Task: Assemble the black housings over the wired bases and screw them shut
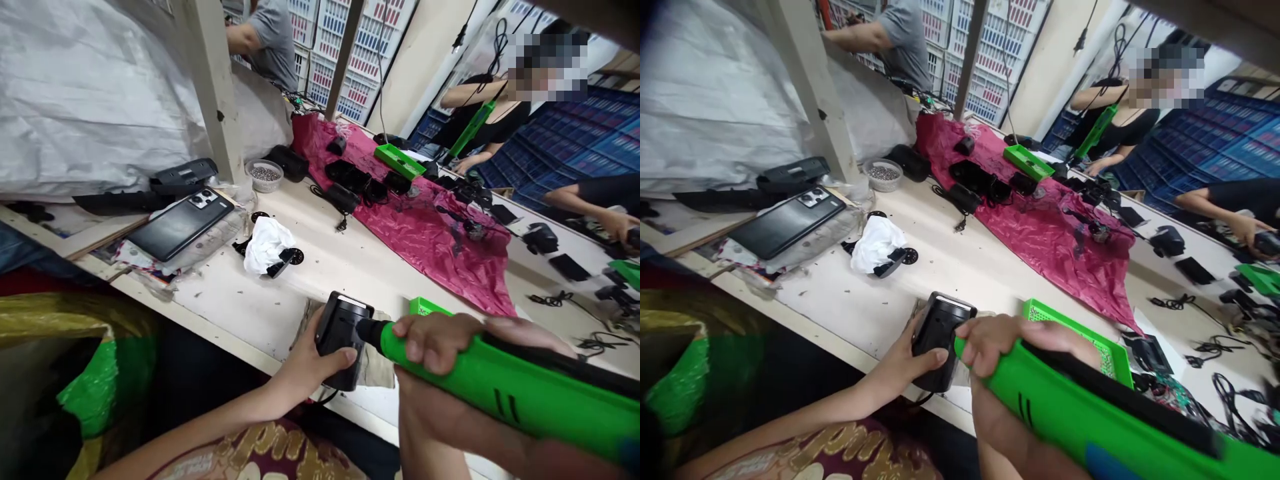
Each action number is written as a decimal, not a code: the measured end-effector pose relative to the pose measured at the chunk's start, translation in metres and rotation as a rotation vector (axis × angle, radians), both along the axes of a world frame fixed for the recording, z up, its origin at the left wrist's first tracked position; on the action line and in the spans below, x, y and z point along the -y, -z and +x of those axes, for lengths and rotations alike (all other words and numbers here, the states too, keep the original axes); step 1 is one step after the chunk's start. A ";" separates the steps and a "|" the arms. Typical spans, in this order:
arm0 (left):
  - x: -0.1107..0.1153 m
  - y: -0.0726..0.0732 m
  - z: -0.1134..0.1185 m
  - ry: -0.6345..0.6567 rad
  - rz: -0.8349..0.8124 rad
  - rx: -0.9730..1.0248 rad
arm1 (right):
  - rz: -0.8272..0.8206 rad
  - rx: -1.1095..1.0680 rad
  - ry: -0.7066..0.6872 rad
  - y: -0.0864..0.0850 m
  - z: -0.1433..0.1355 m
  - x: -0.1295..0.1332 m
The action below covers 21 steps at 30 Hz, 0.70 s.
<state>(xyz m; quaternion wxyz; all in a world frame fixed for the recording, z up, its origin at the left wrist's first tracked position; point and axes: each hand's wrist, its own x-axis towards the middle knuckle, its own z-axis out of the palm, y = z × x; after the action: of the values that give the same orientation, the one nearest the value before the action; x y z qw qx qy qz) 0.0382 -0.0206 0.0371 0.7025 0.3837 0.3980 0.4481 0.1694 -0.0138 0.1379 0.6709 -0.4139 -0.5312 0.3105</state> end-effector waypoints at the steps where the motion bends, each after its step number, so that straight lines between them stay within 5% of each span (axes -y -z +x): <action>1: -0.001 0.000 0.001 -0.003 0.006 0.018 | 0.055 -0.045 -0.011 0.000 -0.010 -0.004; 9: -0.003 -0.001 0.000 -0.018 -0.010 -0.008 | 0.146 -0.215 0.002 0.006 -0.030 -0.031; 21: -0.004 0.003 0.000 0.029 -0.029 -0.023 | 0.317 -0.197 -0.046 0.009 -0.019 -0.018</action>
<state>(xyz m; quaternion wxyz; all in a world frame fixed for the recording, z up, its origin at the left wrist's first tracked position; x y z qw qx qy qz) 0.0384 -0.0168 0.0346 0.7100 0.3842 0.4069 0.4275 0.1508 0.0040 0.1289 0.7692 -0.2582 -0.5145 0.2773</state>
